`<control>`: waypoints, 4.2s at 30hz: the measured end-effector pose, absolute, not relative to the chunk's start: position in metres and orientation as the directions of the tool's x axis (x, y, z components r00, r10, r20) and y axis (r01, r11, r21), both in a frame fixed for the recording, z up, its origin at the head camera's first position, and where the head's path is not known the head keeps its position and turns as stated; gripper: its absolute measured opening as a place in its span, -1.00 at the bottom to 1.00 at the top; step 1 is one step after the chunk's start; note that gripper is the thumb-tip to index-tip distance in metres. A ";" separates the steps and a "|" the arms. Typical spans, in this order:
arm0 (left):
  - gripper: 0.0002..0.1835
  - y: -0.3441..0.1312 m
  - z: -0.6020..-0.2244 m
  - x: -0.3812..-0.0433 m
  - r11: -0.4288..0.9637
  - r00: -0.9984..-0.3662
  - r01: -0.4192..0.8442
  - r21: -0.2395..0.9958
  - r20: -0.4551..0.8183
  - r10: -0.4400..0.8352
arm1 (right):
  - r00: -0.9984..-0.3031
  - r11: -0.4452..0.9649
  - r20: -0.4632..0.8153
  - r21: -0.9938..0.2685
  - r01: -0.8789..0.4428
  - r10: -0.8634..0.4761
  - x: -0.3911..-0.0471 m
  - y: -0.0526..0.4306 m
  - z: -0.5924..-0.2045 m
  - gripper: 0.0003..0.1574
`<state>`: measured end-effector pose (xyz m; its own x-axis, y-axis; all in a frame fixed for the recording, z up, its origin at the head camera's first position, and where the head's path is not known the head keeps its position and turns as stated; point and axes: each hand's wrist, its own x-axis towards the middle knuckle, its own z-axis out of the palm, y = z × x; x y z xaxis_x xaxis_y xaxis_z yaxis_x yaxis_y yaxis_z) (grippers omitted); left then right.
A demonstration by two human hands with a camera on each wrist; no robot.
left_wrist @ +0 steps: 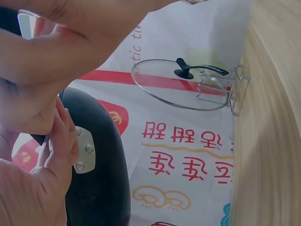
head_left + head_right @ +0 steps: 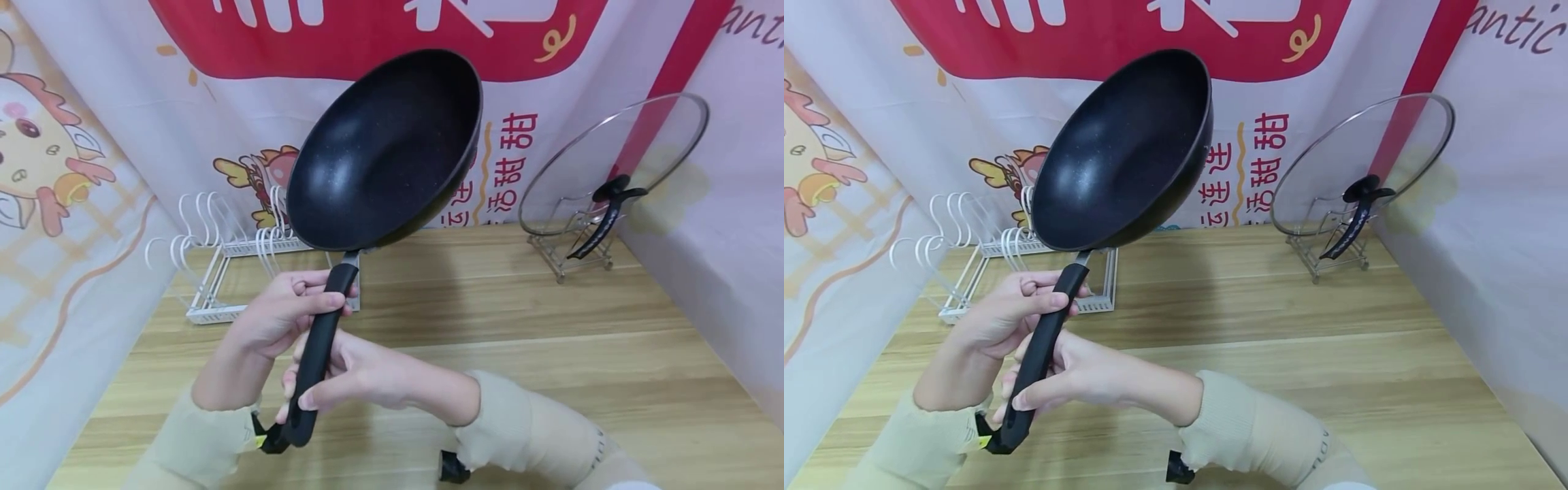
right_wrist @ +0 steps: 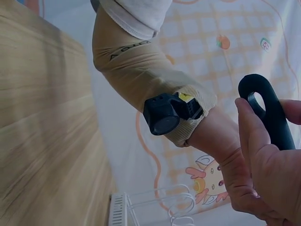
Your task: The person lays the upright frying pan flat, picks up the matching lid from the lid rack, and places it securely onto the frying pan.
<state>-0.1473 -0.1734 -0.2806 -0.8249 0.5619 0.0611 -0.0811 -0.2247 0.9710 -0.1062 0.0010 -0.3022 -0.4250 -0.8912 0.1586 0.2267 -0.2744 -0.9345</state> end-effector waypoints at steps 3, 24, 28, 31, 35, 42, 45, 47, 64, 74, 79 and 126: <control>-0.79 -0.168 -0.281 -0.148 -0.175 -0.848 -0.052 0.983 0.049 0.528 | -0.434 -0.281 0.159 -0.931 0.234 -0.887 -0.107 0.004 -0.306 -0.70; -0.71 -0.136 -0.294 -0.150 -0.157 -0.914 -0.032 0.987 0.035 0.403 | -0.474 -0.277 0.112 -0.915 0.294 -0.873 -0.112 0.033 -0.322 -0.68; -0.63 -0.130 -0.299 -0.152 -0.133 -0.927 -0.021 0.991 0.030 0.374 | -0.475 -0.250 0.087 -0.923 0.291 -0.876 -0.114 0.039 -0.326 -0.72; -0.62 -0.125 -0.304 -0.154 -0.118 -0.932 -0.010 0.993 0.034 0.362 | -0.474 -0.223 0.059 -0.929 0.296 -0.879 -0.115 0.043 -0.328 -0.75; -0.65 -0.121 -0.310 -0.154 -0.104 -0.933 0.003 0.995 0.040 0.358 | -0.471 -0.204 0.038 -0.930 0.306 -0.881 -0.117 0.049 -0.332 -0.71; -0.64 -0.115 -0.318 -0.156 -0.086 -0.936 0.018 0.996 0.047 0.350 | -0.454 -0.188 0.024 -0.929 0.319 -0.890 -0.119 0.058 -0.338 -0.66; -0.64 -0.111 -0.322 -0.157 -0.070 -0.938 0.016 0.997 0.040 0.345 | -0.450 -0.178 0.012 -0.928 0.328 -0.893 -0.121 0.063 -0.343 -0.64; -0.65 -0.109 -0.324 -0.157 -0.061 -0.938 0.014 0.998 0.034 0.345 | -0.444 -0.169 0.001 -0.926 0.338 -0.896 -0.122 0.065 -0.345 -0.63; -0.70 -0.096 -0.332 -0.158 -0.023 -0.930 0.001 1.000 0.009 0.368 | -0.431 -0.169 -0.033 -0.891 0.422 -0.902 -0.126 0.080 -0.358 -0.62; -0.68 -0.090 -0.338 -0.159 -0.056 -0.916 -0.041 0.998 -0.015 0.400 | -0.407 -0.183 -0.010 -0.883 0.432 -0.913 -0.125 0.091 -0.362 -0.65; -0.66 -0.088 -0.340 -0.159 -0.102 -0.906 -0.110 0.989 -0.058 0.419 | -0.395 -0.175 -0.012 -0.884 0.434 -0.919 -0.126 0.096 -0.364 -0.66; -0.71 -0.065 -0.385 -0.161 -0.032 -0.890 -0.173 0.984 -0.143 0.433 | -0.415 0.010 -0.220 -0.892 0.453 -0.883 -0.125 0.128 -0.384 -0.53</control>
